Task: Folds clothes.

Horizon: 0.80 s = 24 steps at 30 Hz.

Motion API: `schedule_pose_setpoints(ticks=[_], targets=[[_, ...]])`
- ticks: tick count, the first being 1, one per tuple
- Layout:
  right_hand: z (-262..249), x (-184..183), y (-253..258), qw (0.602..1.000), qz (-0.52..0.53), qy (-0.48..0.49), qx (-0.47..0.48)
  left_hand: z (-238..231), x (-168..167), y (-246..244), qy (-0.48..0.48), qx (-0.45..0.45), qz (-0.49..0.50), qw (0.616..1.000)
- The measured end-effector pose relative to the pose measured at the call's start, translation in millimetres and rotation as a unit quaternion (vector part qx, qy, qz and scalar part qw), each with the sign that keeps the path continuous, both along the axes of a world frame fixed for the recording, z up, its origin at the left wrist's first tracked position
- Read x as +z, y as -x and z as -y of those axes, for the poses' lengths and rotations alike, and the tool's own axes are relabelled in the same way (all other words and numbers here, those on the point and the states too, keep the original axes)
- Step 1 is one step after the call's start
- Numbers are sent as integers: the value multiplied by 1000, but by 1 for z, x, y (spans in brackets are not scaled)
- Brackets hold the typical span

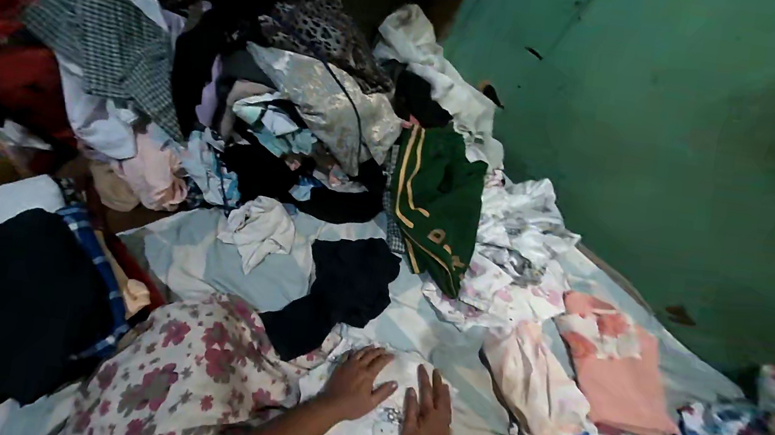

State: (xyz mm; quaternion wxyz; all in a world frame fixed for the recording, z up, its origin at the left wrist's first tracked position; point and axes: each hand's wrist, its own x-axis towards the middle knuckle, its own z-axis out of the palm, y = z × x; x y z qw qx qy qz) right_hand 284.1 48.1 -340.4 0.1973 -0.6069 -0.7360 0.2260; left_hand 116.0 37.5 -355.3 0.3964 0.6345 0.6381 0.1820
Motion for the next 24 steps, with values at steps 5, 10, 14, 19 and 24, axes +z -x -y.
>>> schedule_pose_setpoints(ticks=[5,10,14,19,24], targets=[[-10,-3,-1,998,-11,46,-33,12,-4,4,-4,25,14,1000],[8,0,-2,999,29,-20,-20,83,2,25,56,32,6,998],[23,7,4,990,99,-73,74,119,13,51,122,100,18,987],[65,30,27,956,157,-24,248,112,20,54,116,245,134,953],[77,48,43,922,241,53,299,107,37,60,93,295,189,932]])
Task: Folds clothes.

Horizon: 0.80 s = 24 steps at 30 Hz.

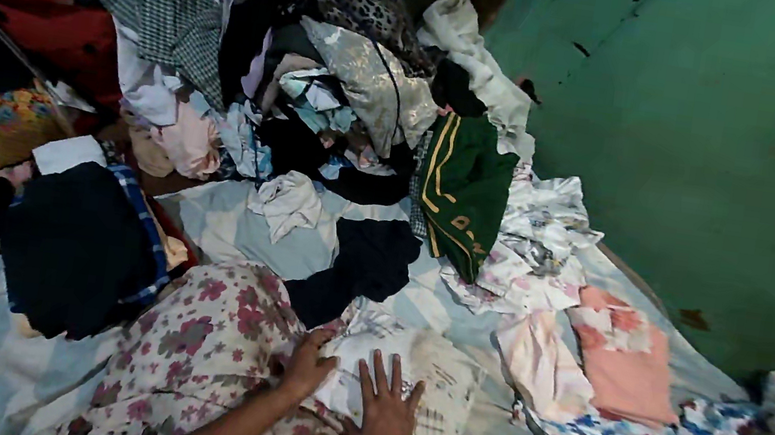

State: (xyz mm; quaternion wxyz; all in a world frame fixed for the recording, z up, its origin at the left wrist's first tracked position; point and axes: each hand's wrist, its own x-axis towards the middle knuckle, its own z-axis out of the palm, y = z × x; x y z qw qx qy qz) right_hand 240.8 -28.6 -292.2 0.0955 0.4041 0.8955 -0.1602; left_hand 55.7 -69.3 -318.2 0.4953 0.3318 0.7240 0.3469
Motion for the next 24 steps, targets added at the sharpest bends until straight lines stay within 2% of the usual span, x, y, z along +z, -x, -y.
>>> schedule_pose_setpoints(ticks=[3,5,7,9,11,13,15,18,19,21,24], targets=[[1,2,0,1000,-27,-8,13,8,11,13,5,36,24,999],[-4,9,-1,995,-91,32,-24,15,15,20,-1,82,84,993],[-18,29,-2,968,-176,139,-115,24,22,22,-4,131,201,971],[-33,54,-5,921,-263,221,-182,30,38,22,21,117,332,936],[-43,78,-9,923,-289,229,-112,35,48,20,9,36,450,892],[-40,92,-8,945,-258,197,31,35,61,13,-15,18,526,850],[-26,100,-1,938,-231,199,164,31,83,8,-1,102,517,850],[-10,101,11,885,-306,234,263,31,97,11,61,196,398,894],[-9,104,14,870,-339,244,260,33,106,20,66,217,356,906],[-12,110,16,856,-402,248,212,46,146,50,39,259,290,920],[-22,107,9,869,-437,198,122,75,197,106,-142,359,199,901]])
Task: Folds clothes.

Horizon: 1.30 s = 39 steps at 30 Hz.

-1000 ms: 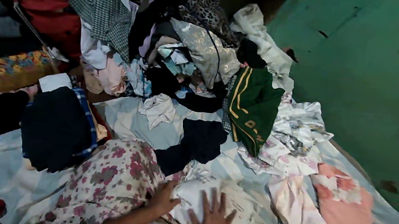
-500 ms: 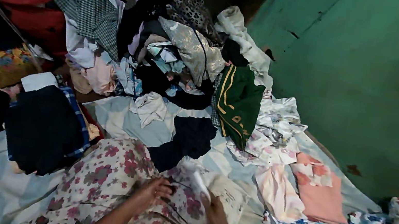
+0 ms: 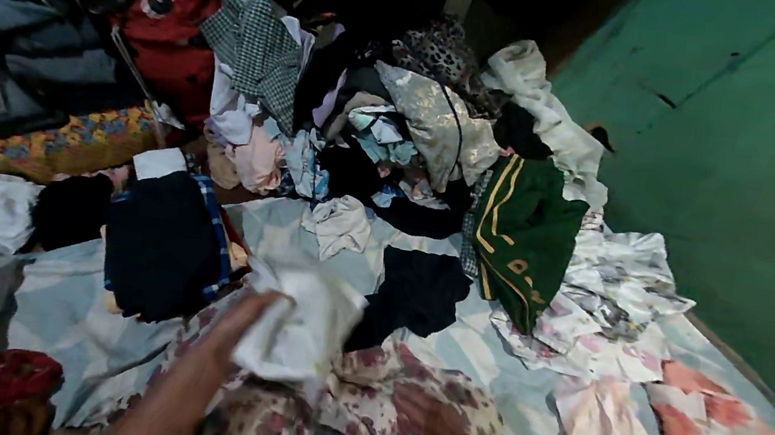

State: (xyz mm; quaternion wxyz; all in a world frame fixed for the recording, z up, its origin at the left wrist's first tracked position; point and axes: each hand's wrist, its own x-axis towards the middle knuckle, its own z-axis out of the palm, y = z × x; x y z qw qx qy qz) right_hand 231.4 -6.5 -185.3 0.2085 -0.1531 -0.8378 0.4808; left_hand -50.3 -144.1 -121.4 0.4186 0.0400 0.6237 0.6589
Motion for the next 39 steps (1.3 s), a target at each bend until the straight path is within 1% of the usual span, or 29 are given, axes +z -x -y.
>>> schedule_pose_setpoints(ticks=[1,2,4,6,8,10,12,14,16,17,18,19,23,25,27,30,34,36,39], targets=[[-3,-4,-3,1000,8,-8,-19,8,16,19,-45,49,-42,997],[-4,-7,-4,999,14,-11,-28,14,35,34,-67,104,-82,989],[-2,-14,-5,999,26,2,-22,24,67,57,-80,208,-154,963],[1,-20,-4,999,42,21,-12,38,70,83,-130,271,-199,933],[5,-23,-3,997,65,31,-13,48,61,104,-201,287,-203,914],[6,-26,-4,996,83,29,-16,50,37,118,-256,295,-167,905],[7,-29,-6,994,96,44,-20,50,-4,125,-254,318,-106,907],[6,-34,-11,993,102,48,-27,54,-64,128,-203,368,-24,907],[6,-39,-19,993,105,48,-31,61,-119,125,-141,394,51,907],[5,-43,-23,993,105,49,-34,65,-140,122,-120,396,72,908],[5,-47,-27,992,106,53,-36,68,-152,120,-111,401,81,906],[6,-49,-30,992,107,59,-39,69,-157,121,-109,408,81,903],[9,-52,-38,988,116,90,-50,73,-144,136,-116,461,83,876],[10,-57,-36,988,111,96,-54,71,-129,145,-115,468,79,873],[10,-62,-35,986,118,104,-51,65,-110,157,-124,468,68,872],[9,-66,-32,984,132,111,-40,55,-78,181,-176,445,41,877],[4,-67,-28,981,157,113,-25,37,-32,226,-232,415,20,880],[2,-68,-29,979,171,110,-33,30,-7,247,-266,400,7,877],[1,-74,-33,975,181,119,-57,21,33,253,-291,405,-14,867]])
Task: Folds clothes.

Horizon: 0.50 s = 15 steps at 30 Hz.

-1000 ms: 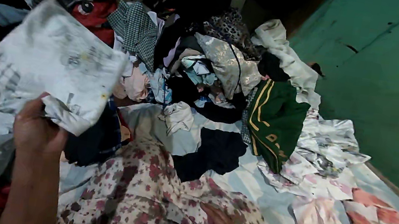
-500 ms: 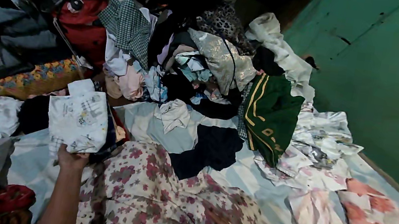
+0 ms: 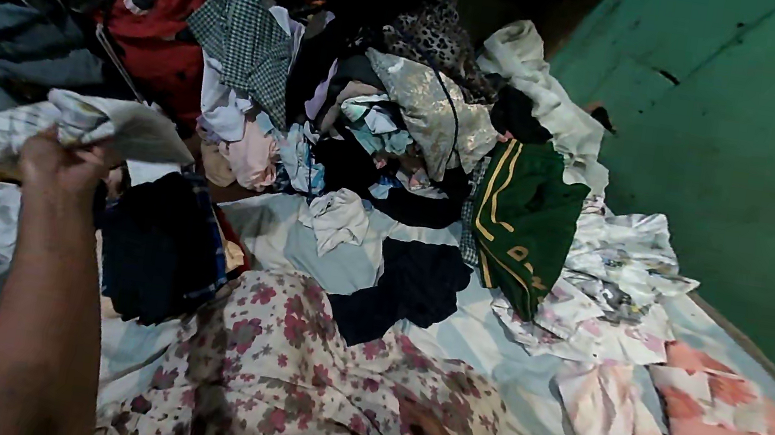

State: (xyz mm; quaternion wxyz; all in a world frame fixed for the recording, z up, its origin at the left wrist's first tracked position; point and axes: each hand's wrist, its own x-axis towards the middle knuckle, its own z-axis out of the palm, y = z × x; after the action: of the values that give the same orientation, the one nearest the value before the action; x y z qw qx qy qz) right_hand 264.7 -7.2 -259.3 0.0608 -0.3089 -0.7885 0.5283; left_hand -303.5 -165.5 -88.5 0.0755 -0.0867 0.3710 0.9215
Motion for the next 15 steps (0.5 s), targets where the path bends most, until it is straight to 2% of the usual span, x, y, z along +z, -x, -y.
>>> schedule_pose_setpoints(ticks=[3,6,9,11,13,15], targets=[[2,-10,-4,1000,19,-1,-14,8,6,-10,13,1,-41,999],[2,-16,-4,999,26,-23,-6,27,-33,-39,16,-4,-48,999],[-1,-21,-3,999,24,-31,1,39,-101,-96,90,-26,91,991],[-4,-21,-2,999,27,-22,3,49,-142,-147,131,-83,206,966],[-5,-20,-1,999,29,-16,4,56,-163,-191,154,-147,286,934],[-3,-21,-1,999,28,-30,3,63,-167,-209,164,-197,308,916]])
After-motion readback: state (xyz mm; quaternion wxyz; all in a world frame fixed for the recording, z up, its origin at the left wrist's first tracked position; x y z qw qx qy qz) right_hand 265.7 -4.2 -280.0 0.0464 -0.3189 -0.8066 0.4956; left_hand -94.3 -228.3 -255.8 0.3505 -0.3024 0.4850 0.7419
